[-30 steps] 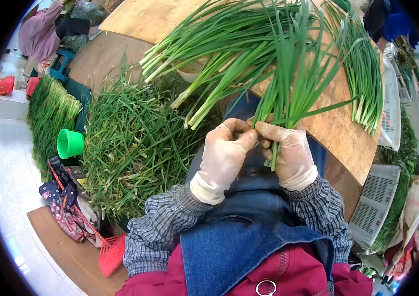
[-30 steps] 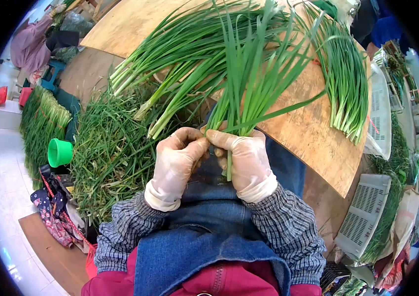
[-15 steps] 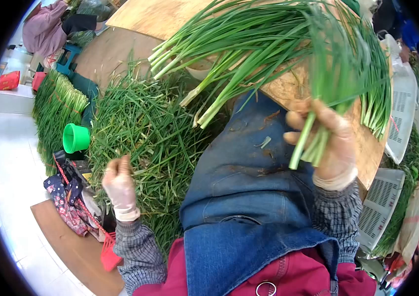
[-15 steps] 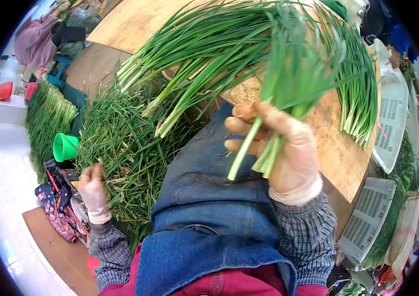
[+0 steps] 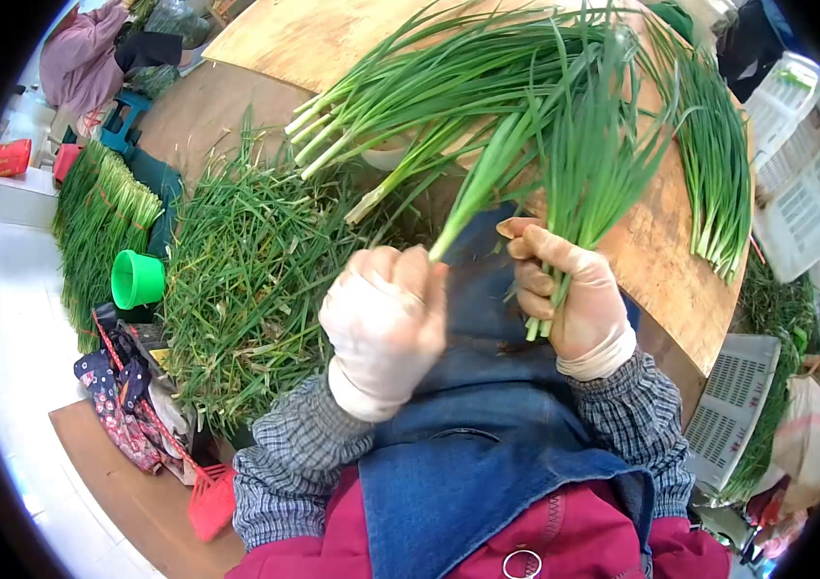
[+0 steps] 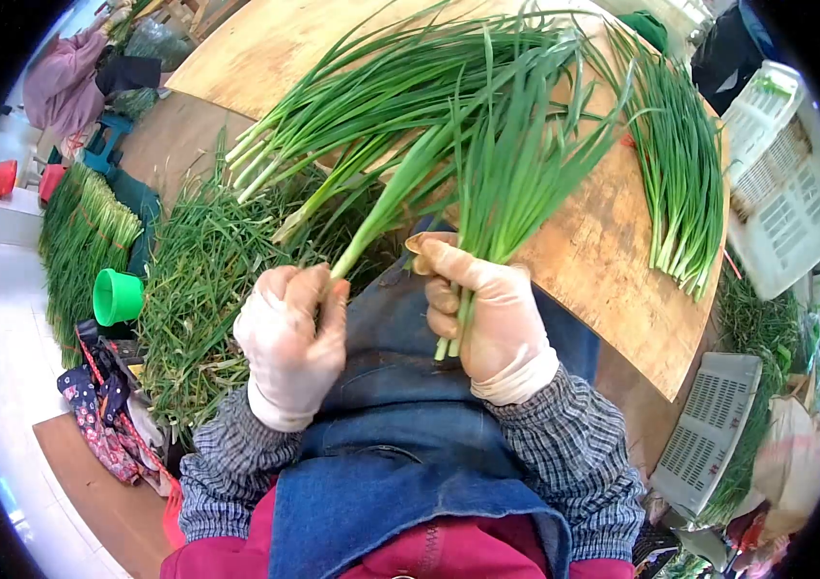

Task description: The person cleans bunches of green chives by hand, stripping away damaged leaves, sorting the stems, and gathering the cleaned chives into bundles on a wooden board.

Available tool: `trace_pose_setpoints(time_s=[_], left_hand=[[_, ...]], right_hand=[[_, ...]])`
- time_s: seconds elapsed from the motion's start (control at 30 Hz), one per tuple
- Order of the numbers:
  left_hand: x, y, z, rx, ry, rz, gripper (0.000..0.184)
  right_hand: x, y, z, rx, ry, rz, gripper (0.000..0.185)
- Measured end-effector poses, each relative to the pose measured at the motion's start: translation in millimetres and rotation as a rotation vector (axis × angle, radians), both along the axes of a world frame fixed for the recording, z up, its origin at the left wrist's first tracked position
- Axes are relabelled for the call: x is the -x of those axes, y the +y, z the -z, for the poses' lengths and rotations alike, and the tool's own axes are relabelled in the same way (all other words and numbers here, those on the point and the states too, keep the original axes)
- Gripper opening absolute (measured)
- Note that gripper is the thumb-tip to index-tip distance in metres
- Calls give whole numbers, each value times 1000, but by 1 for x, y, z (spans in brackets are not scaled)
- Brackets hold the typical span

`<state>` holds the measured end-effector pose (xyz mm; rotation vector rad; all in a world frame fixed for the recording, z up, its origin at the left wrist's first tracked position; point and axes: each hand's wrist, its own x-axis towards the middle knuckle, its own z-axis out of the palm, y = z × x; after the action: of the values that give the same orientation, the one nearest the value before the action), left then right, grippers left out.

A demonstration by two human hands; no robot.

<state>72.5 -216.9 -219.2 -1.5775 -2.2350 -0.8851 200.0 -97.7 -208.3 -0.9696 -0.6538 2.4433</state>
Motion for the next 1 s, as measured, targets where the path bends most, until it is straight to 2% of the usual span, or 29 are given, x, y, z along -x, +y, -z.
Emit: trace_pose_setpoints(time_s=[0.07, 0.1, 0.13, 0.2, 0.27, 0.33, 0.43, 0.57, 0.63, 0.67, 0.73, 0.77, 0.8, 0.87, 0.9, 0.93, 0.97, 1.0], left_hand=[[-11, 2, -3, -96, -2, 125, 30], [-18, 4, 1, -130, 13, 184, 34], [-22, 4, 1, -87, -49, 311, 40], [-26, 4, -6, 40, -231, 510, 43], [-10, 4, -11, -11, -592, 686, 32], [2, 18, -5, -205, -647, 469, 23], [14, 41, 0, 19, -899, 216, 16], [9, 67, 17, 82, -693, 484, 19], [6, 80, 10, 120, -404, 589, 22], [9, 90, 12, 141, -298, 622, 25], [28, 111, 17, 37, -46, 282, 31], [43, 118, 12, 25, -283, 137, 35], [54, 124, 12, -27, -154, -21, 33], [54, 120, -3, -19, -206, -52, 30], [44, 116, 1, -119, -279, 85, 24], [30, 118, 5, -250, -199, 225, 20], [10, 115, 7, -138, -352, 267, 22], [-7, 115, 3, 115, -294, 243, 30]], right_hand=[[3, -7, -2, -73, -99, 29, 16], [1, -10, 2, -134, -95, -3, 25], [1, -11, 1, -166, -112, 1, 26], [-8, -6, 1, -94, -127, -38, 15], [-15, -7, 0, -114, -125, 16, 16], [-24, -6, -1, -94, -106, 21, 17], [-32, -4, -4, -75, -119, 23, 20], [-44, 6, -18, -67, -87, 52, 22], [-53, 11, -33, -95, -88, 86, 21], [-53, 14, -47, -146, -20, 60, 28], [-64, 20, -69, -201, 219, 41, 32], [-70, 22, -75, -213, 334, 46, 33], [-75, 25, -76, -214, 438, 90, 34], [-76, 36, -43, -166, 328, 112, 35], [-77, 42, -26, -140, 274, 123, 36], [-77, 44, -19, -37, 260, 60, 37], [-76, 45, -18, -29, 238, 79, 34], [-71, 41, -18, -16, 216, 97, 32]])
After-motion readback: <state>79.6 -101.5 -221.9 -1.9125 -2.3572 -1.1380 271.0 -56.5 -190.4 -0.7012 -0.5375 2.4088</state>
